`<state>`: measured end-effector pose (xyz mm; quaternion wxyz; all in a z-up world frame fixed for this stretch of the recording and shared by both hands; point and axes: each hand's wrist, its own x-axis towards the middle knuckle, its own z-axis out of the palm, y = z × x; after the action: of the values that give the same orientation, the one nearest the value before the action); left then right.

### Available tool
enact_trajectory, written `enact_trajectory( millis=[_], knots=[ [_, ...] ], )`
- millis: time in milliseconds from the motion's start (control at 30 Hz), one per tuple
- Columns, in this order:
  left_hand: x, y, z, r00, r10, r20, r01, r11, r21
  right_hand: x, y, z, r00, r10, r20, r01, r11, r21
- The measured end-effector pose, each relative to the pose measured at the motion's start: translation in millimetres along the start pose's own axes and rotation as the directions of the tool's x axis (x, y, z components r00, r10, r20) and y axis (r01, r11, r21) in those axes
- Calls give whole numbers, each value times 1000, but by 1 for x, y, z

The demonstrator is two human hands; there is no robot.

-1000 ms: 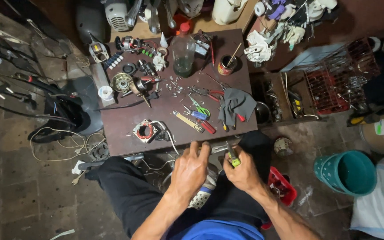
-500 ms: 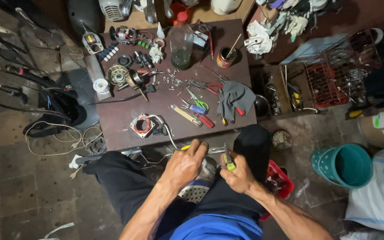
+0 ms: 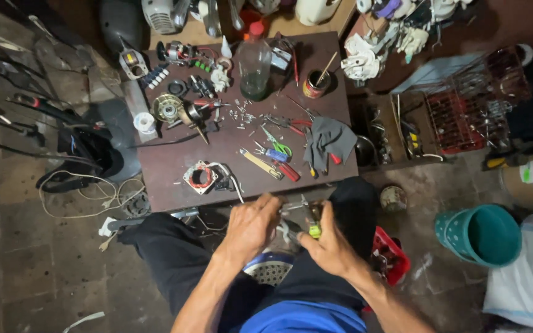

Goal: The person sits cross-legged and works on a cylindrical electrical component, likely a motor stator, by hand. They manipulate the wires and internal parts of the component, then use pliers to cut a wire.

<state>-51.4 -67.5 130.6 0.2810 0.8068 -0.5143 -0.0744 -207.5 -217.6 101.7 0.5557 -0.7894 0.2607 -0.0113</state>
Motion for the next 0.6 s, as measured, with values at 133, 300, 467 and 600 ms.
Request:
enact_trajectory(
  millis=[133,300,467,600],
  knots=[
    [2,10,-12,987,-155,30,152,879,-452,-12,-29,-18,992,124,0,-122,979,164],
    [-3,18,-3,935,-280,220,309,330,-892,-22,-19,-25,986,123,-111,-90,961,260],
    [-2,27,-15,979,-83,184,189,51,-981,-24,-19,-21,975,205,-91,-193,974,122],
    [1,35,-34,977,-44,207,209,54,-976,-24,-15,-17,979,187,-76,-184,982,44]
  ],
)
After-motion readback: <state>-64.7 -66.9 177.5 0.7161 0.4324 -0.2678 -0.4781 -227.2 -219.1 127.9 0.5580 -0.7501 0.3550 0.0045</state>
